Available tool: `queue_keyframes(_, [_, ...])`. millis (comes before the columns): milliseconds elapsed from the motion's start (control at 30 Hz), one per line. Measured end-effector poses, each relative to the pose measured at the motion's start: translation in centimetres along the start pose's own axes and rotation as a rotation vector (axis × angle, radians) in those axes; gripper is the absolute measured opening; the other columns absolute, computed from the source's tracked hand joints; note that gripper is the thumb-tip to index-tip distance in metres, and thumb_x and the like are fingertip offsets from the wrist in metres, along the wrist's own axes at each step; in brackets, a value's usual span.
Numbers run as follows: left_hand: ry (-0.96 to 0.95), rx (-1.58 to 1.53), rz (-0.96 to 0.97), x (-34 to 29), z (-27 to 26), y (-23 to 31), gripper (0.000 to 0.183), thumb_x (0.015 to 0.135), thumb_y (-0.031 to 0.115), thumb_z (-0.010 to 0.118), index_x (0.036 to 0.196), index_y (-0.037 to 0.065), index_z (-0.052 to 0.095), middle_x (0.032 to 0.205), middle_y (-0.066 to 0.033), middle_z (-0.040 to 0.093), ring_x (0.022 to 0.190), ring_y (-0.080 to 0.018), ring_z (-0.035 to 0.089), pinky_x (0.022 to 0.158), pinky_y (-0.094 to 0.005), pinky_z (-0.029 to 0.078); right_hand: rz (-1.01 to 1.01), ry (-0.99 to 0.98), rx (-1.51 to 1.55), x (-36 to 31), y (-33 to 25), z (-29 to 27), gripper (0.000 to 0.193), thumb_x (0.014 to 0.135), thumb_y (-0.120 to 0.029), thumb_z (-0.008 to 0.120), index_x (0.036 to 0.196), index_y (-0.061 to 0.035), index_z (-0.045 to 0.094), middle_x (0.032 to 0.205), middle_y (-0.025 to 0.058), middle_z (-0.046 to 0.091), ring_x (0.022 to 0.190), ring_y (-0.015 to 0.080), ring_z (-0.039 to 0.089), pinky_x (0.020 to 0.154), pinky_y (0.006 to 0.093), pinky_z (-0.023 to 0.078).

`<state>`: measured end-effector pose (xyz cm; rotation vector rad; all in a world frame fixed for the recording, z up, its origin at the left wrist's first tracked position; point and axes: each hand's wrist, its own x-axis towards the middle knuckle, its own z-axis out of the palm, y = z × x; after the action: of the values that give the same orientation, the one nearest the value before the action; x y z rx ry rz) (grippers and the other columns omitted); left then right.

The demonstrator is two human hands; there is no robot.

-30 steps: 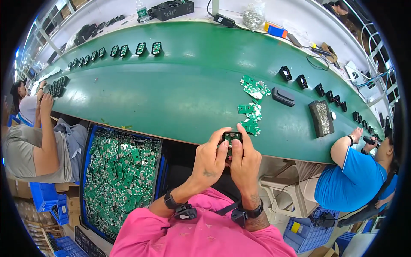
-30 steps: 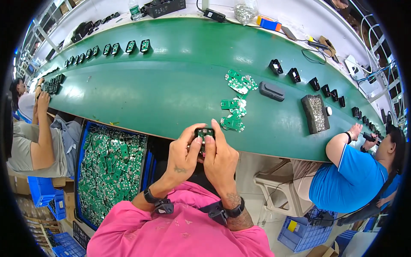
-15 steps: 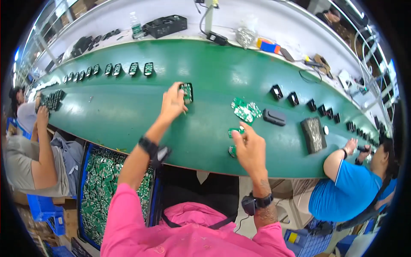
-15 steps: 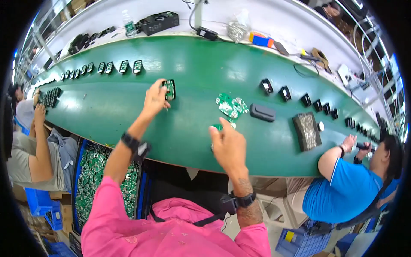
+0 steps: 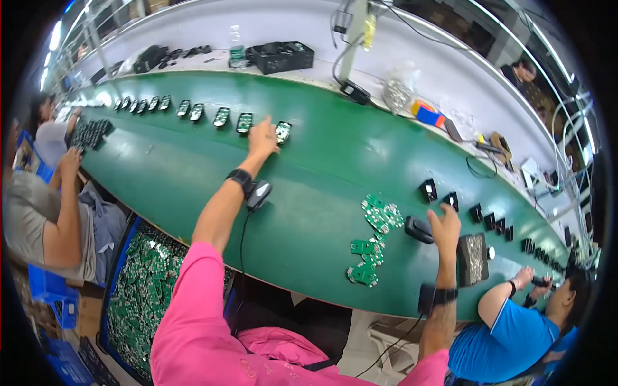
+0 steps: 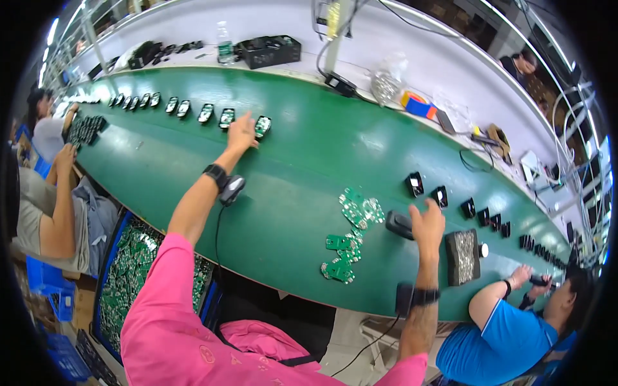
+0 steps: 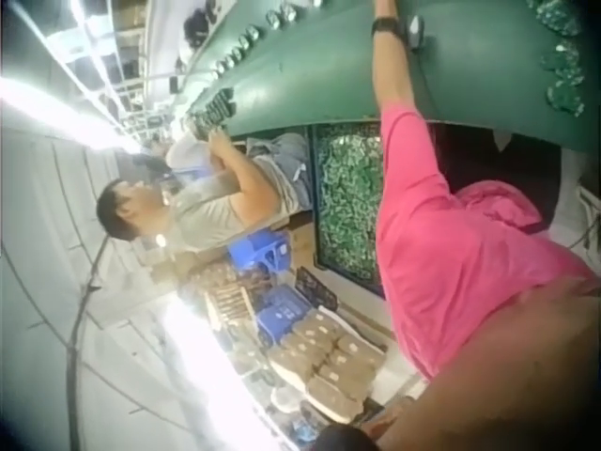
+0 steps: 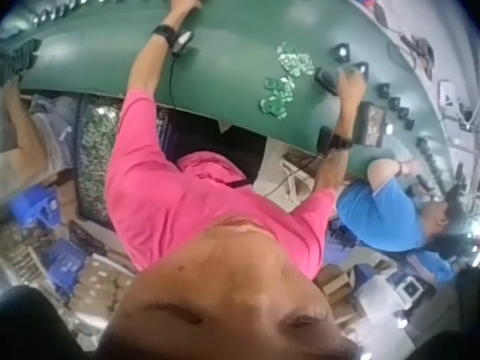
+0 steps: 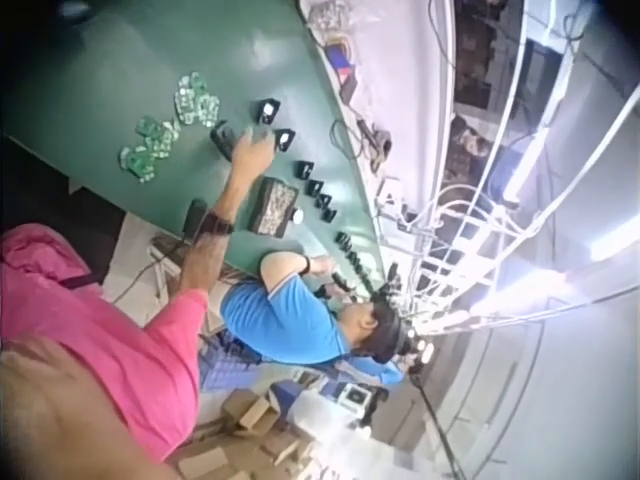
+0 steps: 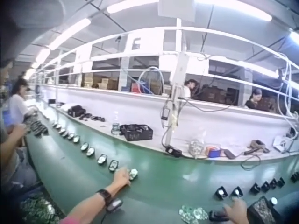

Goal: The person assembles electronic devices by hand, fitting a green circuit board into a black plastic housing and inserting a small white component. They then place the completed unit onto the green conveyor belt alongside other similar units.

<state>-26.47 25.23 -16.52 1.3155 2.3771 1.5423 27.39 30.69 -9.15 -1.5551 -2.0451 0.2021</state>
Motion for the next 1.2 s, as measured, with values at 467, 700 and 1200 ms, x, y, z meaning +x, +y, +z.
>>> queue_keyframes(467, [-0.608,-0.562,-0.223,-22.8,-3.8,18.2,0.026,0.096,0.016,0.058,0.113,-0.003,0.065,0.102,-0.0133,0.069,0.062,-0.0147,0.066,0.054,-0.0280,0.054,0.209,-0.172,-0.024,8.6,5.2,3.4,0.036,0.069,-0.029,0.080,0.063,0.0006,0.060,0.059,0.0048,0.056,0.048,0.0161,0.051,0.049,0.0335,0.044])
queue_keyframes(700, [-0.609,-0.993,-0.407,-28.4,-3.0,21.4,0.057,0.103,0.032,0.050,0.149,0.002,0.033,0.131,-0.0217,0.056,0.091,-0.0213,0.069,0.062,-0.0280,0.059,0.268,-0.633,0.746,0.0,-6.3,-1.0,0.028,0.080,-0.021,0.078,0.090,0.0026,0.068,0.062,-0.0017,0.055,0.046,0.0049,0.044,0.041,0.0214,0.032])
queue_keyframes(1200, [-0.617,-1.209,-0.630,-31.9,-8.2,17.7,0.041,0.105,0.022,0.043,0.142,0.010,0.031,0.119,-0.0140,0.057,0.075,-0.0195,0.066,0.056,-0.0260,0.052,-0.382,-0.307,-0.114,-4.2,-10.5,4.3,0.034,0.077,-0.011,0.075,0.105,-0.0013,0.057,0.107,0.0212,0.058,0.092,0.0436,0.060,0.077,0.0503,0.050])
